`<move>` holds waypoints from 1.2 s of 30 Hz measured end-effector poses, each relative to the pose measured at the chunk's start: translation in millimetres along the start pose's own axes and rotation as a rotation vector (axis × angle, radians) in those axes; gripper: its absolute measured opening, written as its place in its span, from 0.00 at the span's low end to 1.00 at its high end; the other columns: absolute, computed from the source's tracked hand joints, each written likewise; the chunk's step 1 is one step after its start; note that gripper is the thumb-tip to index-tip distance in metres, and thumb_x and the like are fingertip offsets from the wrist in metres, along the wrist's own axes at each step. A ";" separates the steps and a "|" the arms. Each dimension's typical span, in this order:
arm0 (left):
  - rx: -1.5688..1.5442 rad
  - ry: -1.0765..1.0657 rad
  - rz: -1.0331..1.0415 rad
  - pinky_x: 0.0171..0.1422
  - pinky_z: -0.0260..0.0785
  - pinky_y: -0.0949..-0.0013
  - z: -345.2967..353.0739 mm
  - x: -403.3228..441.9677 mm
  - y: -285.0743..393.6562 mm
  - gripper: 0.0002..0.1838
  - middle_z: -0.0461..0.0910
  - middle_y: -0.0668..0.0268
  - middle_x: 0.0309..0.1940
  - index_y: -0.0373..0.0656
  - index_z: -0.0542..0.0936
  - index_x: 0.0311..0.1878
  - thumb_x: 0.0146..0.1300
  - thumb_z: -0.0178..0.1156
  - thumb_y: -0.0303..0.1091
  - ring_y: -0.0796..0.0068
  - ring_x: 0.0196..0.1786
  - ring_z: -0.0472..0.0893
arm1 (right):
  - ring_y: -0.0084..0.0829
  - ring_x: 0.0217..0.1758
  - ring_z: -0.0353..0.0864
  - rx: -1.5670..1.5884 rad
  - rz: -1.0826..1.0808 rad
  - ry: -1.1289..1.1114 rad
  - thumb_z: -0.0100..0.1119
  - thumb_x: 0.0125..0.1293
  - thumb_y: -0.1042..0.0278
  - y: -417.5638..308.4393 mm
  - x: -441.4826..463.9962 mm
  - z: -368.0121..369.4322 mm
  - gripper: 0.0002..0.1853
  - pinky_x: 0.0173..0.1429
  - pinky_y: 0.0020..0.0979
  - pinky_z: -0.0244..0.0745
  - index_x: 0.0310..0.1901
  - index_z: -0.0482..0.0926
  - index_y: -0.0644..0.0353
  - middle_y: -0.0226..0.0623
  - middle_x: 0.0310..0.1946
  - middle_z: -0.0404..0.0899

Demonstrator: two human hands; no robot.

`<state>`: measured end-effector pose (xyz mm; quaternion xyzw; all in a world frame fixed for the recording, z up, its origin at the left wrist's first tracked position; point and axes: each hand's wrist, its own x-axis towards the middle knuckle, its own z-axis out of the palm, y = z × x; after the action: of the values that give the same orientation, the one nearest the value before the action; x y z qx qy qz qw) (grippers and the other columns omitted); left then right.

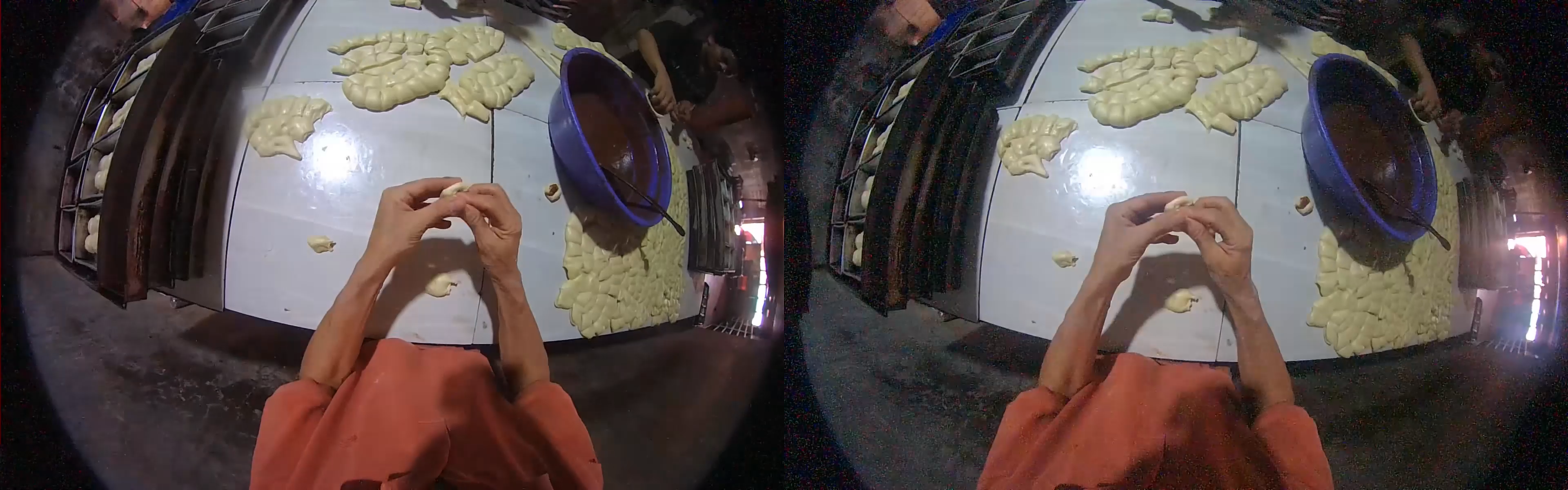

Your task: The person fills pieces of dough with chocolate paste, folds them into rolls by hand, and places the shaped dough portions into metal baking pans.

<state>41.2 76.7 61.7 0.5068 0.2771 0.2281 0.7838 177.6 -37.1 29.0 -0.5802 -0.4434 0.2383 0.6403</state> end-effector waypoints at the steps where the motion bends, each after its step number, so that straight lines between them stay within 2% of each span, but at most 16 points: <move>1: -0.016 -0.023 -0.018 0.45 0.82 0.72 -6.1 -0.3 -1.6 0.19 0.86 0.62 0.42 0.35 0.83 0.56 0.66 0.69 0.36 0.76 0.42 0.85 | 0.21 0.44 0.78 -0.077 -0.082 0.024 0.72 0.64 0.69 -4.1 0.0 3.7 0.12 0.45 0.25 0.74 0.48 0.86 0.59 0.33 0.50 0.79; 6: -0.026 -0.112 -0.021 0.46 0.82 0.73 -16.5 -6.9 -12.3 0.15 0.85 0.64 0.46 0.36 0.83 0.57 0.73 0.60 0.33 0.78 0.45 0.84 | 0.23 0.48 0.76 0.001 -0.039 0.132 0.67 0.69 0.72 -2.6 -6.1 29.0 0.13 0.52 0.27 0.73 0.51 0.76 0.59 0.34 0.48 0.75; 12: 0.037 -0.070 -0.012 0.47 0.80 0.71 -26.1 -16.9 -4.2 0.17 0.85 0.65 0.44 0.37 0.82 0.58 0.71 0.62 0.36 0.77 0.44 0.85 | 0.24 0.27 0.79 -0.350 -0.112 0.163 0.68 0.68 0.68 -3.9 7.9 40.0 0.08 0.33 0.28 0.75 0.35 0.81 0.62 0.33 0.25 0.80; 16: 0.141 0.092 0.028 0.33 0.76 0.77 -47.0 -6.8 4.3 0.13 0.85 0.66 0.32 0.36 0.87 0.46 0.70 0.65 0.38 0.80 0.32 0.83 | 0.33 0.34 0.85 -0.310 -0.032 0.052 0.67 0.69 0.67 -17.7 12.8 53.1 0.08 0.39 0.32 0.79 0.43 0.83 0.63 0.41 0.36 0.85; 18: 0.215 0.017 0.025 0.34 0.76 0.76 -61.1 -5.4 9.4 0.17 0.86 0.64 0.37 0.36 0.85 0.53 0.73 0.61 0.41 0.78 0.33 0.84 | 0.33 0.41 0.86 -0.394 -0.278 -0.019 0.66 0.69 0.68 -30.6 15.7 62.7 0.09 0.46 0.33 0.81 0.45 0.83 0.63 0.43 0.42 0.84; 19: 0.213 0.023 0.022 0.34 0.76 0.76 -62.9 -8.1 11.9 0.17 0.86 0.64 0.37 0.36 0.85 0.53 0.73 0.61 0.41 0.78 0.33 0.84 | 0.27 0.46 0.82 -0.314 -0.191 -0.083 0.67 0.66 0.76 -23.9 10.6 61.2 0.10 0.50 0.28 0.78 0.48 0.83 0.66 0.39 0.47 0.84; 22: 0.122 0.152 -0.100 0.40 0.79 0.71 -66.9 -12.5 16.0 0.23 0.86 0.57 0.45 0.36 0.79 0.62 0.75 0.57 0.44 0.74 0.35 0.86 | 0.29 0.47 0.82 -0.232 -0.015 -0.073 0.66 0.66 0.77 -15.9 16.0 67.0 0.10 0.49 0.29 0.79 0.48 0.83 0.66 0.40 0.46 0.84; 24: 0.535 0.333 0.018 0.50 0.78 0.66 -78.0 -14.5 8.5 0.27 0.84 0.51 0.52 0.38 0.74 0.68 0.75 0.55 0.46 0.66 0.41 0.87 | 0.30 0.50 0.82 -0.266 0.155 -0.178 0.59 0.70 0.75 2.4 21.2 69.0 0.10 0.55 0.30 0.77 0.50 0.82 0.67 0.41 0.48 0.83; 26: 0.651 0.318 0.014 0.56 0.76 0.62 -89.5 -18.7 -1.8 0.26 0.83 0.48 0.54 0.38 0.76 0.66 0.72 0.58 0.44 0.61 0.47 0.86 | 0.30 0.49 0.81 -0.689 -0.030 -0.464 0.55 0.71 0.75 18.2 19.5 64.1 0.12 0.56 0.29 0.76 0.52 0.81 0.67 0.41 0.51 0.82; 28: 0.674 0.202 0.015 0.55 0.76 0.62 -95.9 -23.4 -18.5 0.24 0.83 0.49 0.54 0.39 0.78 0.65 0.71 0.58 0.42 0.60 0.48 0.86 | 0.32 0.49 0.81 -0.620 0.051 -0.349 0.55 0.72 0.74 9.3 19.9 61.7 0.12 0.56 0.31 0.76 0.53 0.81 0.67 0.42 0.53 0.81; 29: 0.862 0.196 0.230 0.54 0.76 0.62 -101.7 -27.0 -40.6 0.22 0.84 0.49 0.52 0.38 0.79 0.63 0.71 0.58 0.41 0.61 0.46 0.86 | 0.33 0.49 0.81 -0.546 0.136 -0.235 0.55 0.72 0.73 6.4 17.8 58.8 0.13 0.56 0.33 0.77 0.54 0.81 0.66 0.43 0.54 0.80; 30: 0.850 0.193 0.225 0.54 0.76 0.62 -99.8 -32.4 -38.2 0.22 0.84 0.49 0.52 0.38 0.79 0.63 0.71 0.58 0.41 0.61 0.46 0.86 | 0.43 0.52 0.82 -0.423 0.107 -0.034 0.56 0.72 0.67 25.5 18.9 49.7 0.15 0.58 0.37 0.77 0.56 0.81 0.63 0.44 0.53 0.80; 32: 0.707 0.366 0.149 0.51 0.77 0.64 -93.6 -39.0 -25.6 0.21 0.85 0.52 0.50 0.37 0.79 0.63 0.71 0.59 0.38 0.65 0.43 0.86 | 0.43 0.53 0.82 -0.484 0.343 0.104 0.60 0.70 0.64 2.6 28.2 25.0 0.17 0.59 0.38 0.76 0.55 0.81 0.62 0.45 0.53 0.80; 33: 0.460 0.439 0.007 0.48 0.78 0.66 -95.9 -37.2 -27.0 0.21 0.85 0.54 0.49 0.36 0.79 0.62 0.71 0.60 0.37 0.67 0.42 0.86 | 0.43 0.53 0.82 -0.498 0.347 0.114 0.60 0.70 0.64 4.4 26.3 14.3 0.17 0.59 0.38 0.76 0.55 0.81 0.62 0.45 0.53 0.80; 34: 0.671 0.420 0.189 0.43 0.78 0.69 -97.8 -41.0 -26.1 0.20 0.85 0.56 0.49 0.37 0.80 0.62 0.70 0.61 0.35 0.70 0.40 0.86 | 0.43 0.52 0.82 -0.708 0.265 0.020 0.61 0.69 0.62 9.8 22.5 4.1 0.17 0.58 0.39 0.77 0.54 0.82 0.62 0.44 0.52 0.81; 36: 0.453 0.522 0.045 0.44 0.75 0.71 -84.6 -41.2 -11.9 0.18 0.85 0.60 0.47 0.37 0.81 0.60 0.70 0.61 0.34 0.76 0.40 0.80 | 0.43 0.52 0.83 -0.925 0.190 -0.067 0.62 0.68 0.61 22.6 12.2 -9.0 0.17 0.57 0.40 0.77 0.53 0.82 0.62 0.43 0.51 0.81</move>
<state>-44.8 102.3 30.9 0.5985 0.5007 0.3002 0.5486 195.9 -27.1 11.6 -0.8345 -0.4683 0.0919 0.2755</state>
